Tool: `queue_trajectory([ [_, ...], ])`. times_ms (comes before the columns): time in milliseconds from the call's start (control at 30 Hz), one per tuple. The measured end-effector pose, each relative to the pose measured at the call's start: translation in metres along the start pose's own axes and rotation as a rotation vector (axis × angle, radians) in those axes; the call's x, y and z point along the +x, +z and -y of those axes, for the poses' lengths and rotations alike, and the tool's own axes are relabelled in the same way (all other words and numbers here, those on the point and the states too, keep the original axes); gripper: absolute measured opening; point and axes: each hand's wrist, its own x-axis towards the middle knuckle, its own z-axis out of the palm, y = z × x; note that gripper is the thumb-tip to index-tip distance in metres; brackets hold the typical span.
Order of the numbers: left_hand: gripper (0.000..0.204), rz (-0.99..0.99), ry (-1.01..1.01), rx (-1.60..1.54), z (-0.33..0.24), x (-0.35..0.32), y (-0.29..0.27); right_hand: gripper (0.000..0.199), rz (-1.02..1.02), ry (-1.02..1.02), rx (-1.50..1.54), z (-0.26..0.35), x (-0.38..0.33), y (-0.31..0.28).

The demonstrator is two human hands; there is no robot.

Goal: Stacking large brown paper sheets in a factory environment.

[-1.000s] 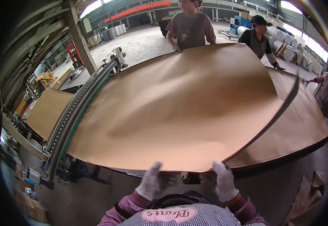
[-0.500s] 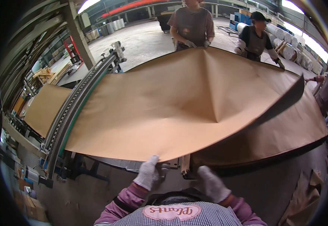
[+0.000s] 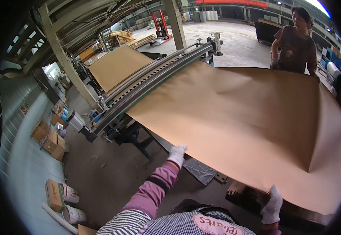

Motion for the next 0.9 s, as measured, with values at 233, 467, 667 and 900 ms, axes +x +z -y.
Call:
queue_trajectory([
  [233, 0.040, -0.299, -0.150, 0.081, 0.039, 0.092, -0.049, 0.028, -0.113, -0.043, 0.114, 0.041, 0.009, -0.038],
  [467, 0.052, -0.325, -0.234, 0.029, 0.037, 0.079, -0.009, 0.025, -0.199, -1.058, -0.852, 0.052, 0.047, -0.115],
  [667, 0.043, -0.415, -0.118, 0.134, 0.063, 0.097, -0.037, 0.064, 0.045, -0.164, -0.170, 0.095, 0.030, -0.107],
  [900, 0.044, -0.204, 0.071, 0.453, 0.047, 0.103, -0.018, 0.056, 0.006, -0.943, -0.817, 0.115, 0.011, -0.123],
])
